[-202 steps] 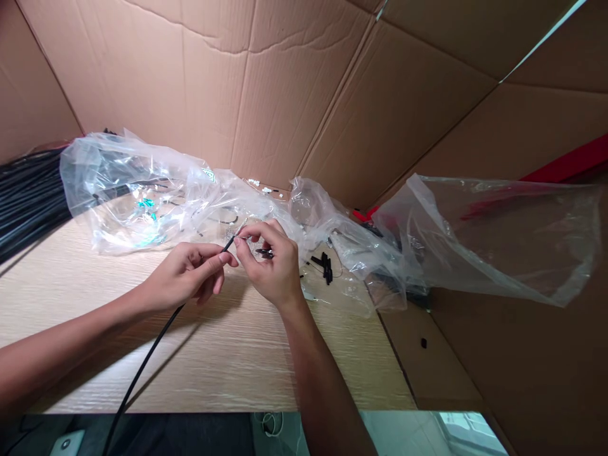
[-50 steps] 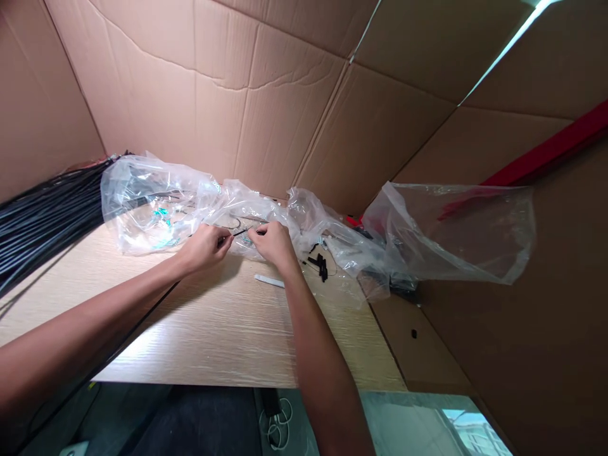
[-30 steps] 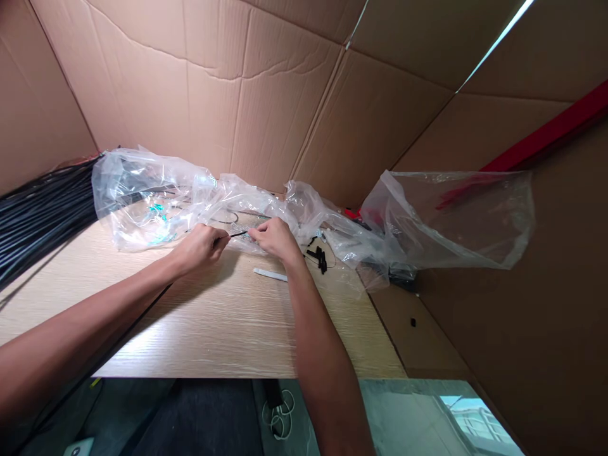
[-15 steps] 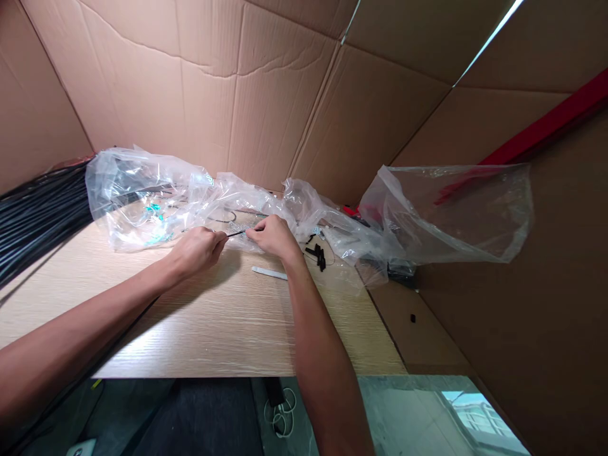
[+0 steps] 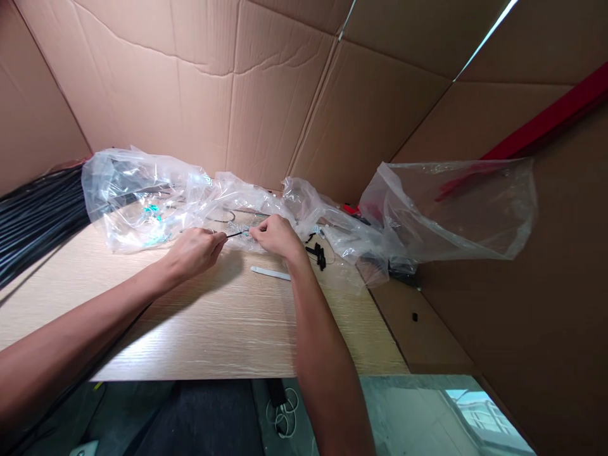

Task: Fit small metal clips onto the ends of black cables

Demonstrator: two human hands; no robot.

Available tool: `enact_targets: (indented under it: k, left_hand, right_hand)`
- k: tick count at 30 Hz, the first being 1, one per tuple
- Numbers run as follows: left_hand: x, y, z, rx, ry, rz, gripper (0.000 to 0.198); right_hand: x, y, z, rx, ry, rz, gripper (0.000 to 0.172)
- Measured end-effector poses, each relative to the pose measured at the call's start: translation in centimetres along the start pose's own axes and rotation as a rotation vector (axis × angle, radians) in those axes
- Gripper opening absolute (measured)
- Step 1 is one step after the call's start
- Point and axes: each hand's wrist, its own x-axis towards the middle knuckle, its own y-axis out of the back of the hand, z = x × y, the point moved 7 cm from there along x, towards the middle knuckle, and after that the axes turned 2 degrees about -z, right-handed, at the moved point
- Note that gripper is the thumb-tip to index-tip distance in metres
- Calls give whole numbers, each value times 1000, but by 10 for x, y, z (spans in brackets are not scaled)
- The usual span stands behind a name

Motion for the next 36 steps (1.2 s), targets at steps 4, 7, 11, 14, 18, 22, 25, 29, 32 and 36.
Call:
enact_targets:
  k: [4, 7, 11, 14, 18, 22, 25, 29, 32, 36]
  left_hand:
    - [-1, 3, 3, 20, -21, -10, 38]
    - [-2, 4, 5, 37, -48, -13, 38]
    - [0, 2, 6, 57, -75, -12, 36]
    - [1, 1, 6, 58, -86, -7, 36]
    - [2, 2, 5, 69, -83, 9, 36]
    - [2, 3, 3, 73, -76, 14, 35]
    - [2, 4, 1, 68, -62, 20, 36]
    - [0, 4, 1, 42, -56, 37, 35]
    - [-2, 3, 0, 24, -49, 56, 36]
    - [-4, 5, -3, -43, -25, 129, 36]
  right_hand:
    - [-1, 1, -1, 12, -1, 10, 41]
    - [-2, 0, -5, -10, 10, 11, 41]
    - [0, -4, -8, -25, 5, 13, 42]
    - [2, -7, -8, -24, -1, -2, 45]
    - [3, -9, -6, -20, -15, -24, 46]
    - [3, -8, -5, -9, -33, -5, 45]
    - [2, -7, -6, -6, -42, 17, 45]
    - [-2, -1, -7, -5, -64, 54, 43]
    - [-5, 4, -7, 14, -53, 85, 46]
    - [-6, 5, -5, 79, 11, 127, 47]
